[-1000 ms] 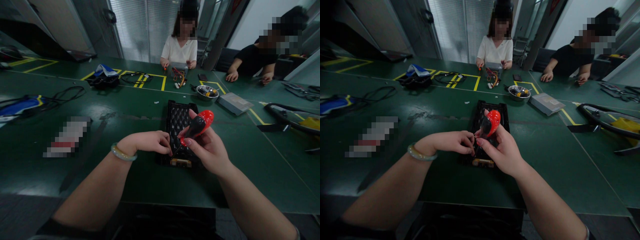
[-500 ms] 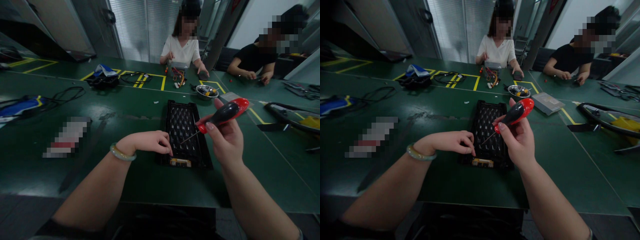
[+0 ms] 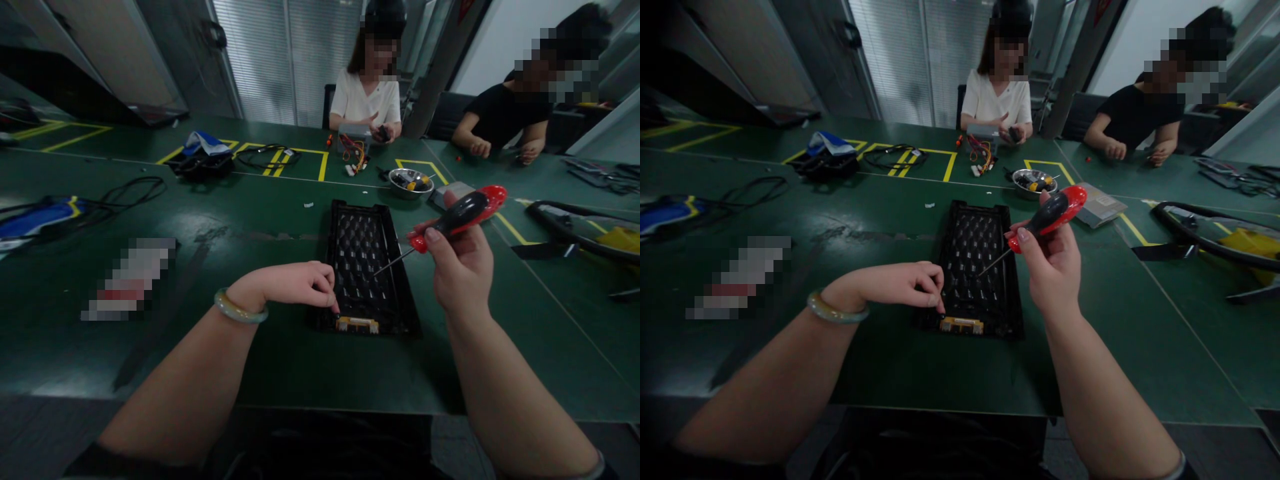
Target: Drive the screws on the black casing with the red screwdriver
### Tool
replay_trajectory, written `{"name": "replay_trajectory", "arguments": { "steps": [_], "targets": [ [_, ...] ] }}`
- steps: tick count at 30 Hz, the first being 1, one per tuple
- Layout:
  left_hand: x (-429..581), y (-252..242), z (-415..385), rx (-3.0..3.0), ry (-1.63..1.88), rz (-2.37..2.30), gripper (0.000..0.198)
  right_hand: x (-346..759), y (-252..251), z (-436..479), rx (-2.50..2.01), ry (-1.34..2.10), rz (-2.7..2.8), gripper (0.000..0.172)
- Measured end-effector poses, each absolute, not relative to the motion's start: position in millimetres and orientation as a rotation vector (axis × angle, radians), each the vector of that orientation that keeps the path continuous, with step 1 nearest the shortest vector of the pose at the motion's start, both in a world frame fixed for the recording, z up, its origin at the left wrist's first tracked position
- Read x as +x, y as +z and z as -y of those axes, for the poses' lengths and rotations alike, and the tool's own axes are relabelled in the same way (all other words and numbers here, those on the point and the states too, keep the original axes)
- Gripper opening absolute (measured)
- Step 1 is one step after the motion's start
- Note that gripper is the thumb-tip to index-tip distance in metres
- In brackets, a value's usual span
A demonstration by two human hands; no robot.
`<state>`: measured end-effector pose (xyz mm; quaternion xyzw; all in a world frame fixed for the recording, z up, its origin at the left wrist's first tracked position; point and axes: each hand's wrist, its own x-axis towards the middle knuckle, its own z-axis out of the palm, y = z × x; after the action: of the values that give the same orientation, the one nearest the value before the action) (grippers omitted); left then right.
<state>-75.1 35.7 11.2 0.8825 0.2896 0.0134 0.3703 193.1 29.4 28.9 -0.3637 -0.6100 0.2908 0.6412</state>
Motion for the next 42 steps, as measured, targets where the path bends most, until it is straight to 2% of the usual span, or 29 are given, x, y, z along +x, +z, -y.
{"name": "replay_trajectory", "arguments": {
  "steps": [10,19,35,42],
  "targets": [
    [-75.0,9.0,-37.5,2.256,0.041,-0.732,0.028,185.6,27.7,-22.1,-0.811,0.697,1.456,0.049],
    [-74.6,9.2,-36.4,2.214,0.067,-0.735,0.027,164.6,20.2,7.5,-0.704,0.955,1.749,0.062],
    [-73.1,9.9,-34.6,2.196,0.047,-0.827,0.033,164.8,21.9,16.5,-0.613,0.931,1.854,0.066],
    [-73.6,8.1,-35.3,2.18,0.054,-0.795,0.029,166.1,19.2,14.4,-0.576,0.93,1.869,0.07]
  ]
}}
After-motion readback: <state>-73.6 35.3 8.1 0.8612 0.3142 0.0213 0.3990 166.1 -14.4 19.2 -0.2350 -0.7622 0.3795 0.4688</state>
